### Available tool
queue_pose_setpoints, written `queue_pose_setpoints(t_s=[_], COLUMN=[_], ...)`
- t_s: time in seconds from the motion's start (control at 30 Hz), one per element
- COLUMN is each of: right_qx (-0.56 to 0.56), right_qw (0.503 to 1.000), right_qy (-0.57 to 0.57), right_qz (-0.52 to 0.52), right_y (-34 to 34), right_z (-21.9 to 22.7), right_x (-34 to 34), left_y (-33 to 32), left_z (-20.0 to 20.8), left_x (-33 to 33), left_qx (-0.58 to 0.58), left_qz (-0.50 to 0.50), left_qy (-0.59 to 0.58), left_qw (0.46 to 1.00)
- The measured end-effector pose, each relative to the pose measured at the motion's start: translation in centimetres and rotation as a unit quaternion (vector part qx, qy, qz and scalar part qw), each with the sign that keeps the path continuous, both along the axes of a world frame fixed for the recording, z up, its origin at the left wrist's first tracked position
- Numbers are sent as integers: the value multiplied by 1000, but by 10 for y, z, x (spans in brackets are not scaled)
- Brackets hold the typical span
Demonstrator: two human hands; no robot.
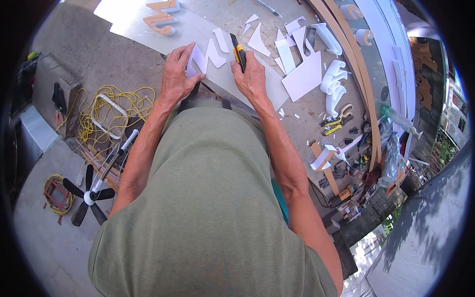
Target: Trimming and fitting foam or plastic material into a 3D sign letter 'N' using a utility knife and sanding block.
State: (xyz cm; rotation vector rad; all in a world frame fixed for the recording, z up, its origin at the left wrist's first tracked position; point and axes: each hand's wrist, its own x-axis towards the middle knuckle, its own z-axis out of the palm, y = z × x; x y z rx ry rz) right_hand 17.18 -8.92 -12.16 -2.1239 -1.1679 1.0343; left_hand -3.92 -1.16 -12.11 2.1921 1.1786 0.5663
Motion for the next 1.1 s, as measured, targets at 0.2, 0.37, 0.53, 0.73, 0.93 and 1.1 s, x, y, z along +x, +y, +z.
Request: queue_pose_setpoints(t_s=[0.2, 0.37, 0.53, 0.73, 0.93, 1.1], right_qx=[54, 150, 106, -122, 17, 84], right_qw=[948, 915, 987, 969, 871, 839], right_qy=[-310, -370, -98, 202, 468, 516], right_qz=[37, 54, 72, 66, -145, -153], right_y=[-16, -18, -14, -2, -9, -1], right_z=[-1, 1, 4, 26, 9, 17], right_x=[6, 6, -17, -26, -31, -17], left_y=[-1, -4, -3, -12, -15, -12], left_z=[-7, -23, -8, -10, 6, 25], left_x=[-13, -23, -16, -17, -15, -13], left_qx=[-80, -209, -418, -513, -534, -457], left_qz=[79, 219, 224, 209, 190, 144], left_qy=[-40, -10, -136, -257, -283, -262], left_qw=[993, 953, 870, 792, 774, 838])
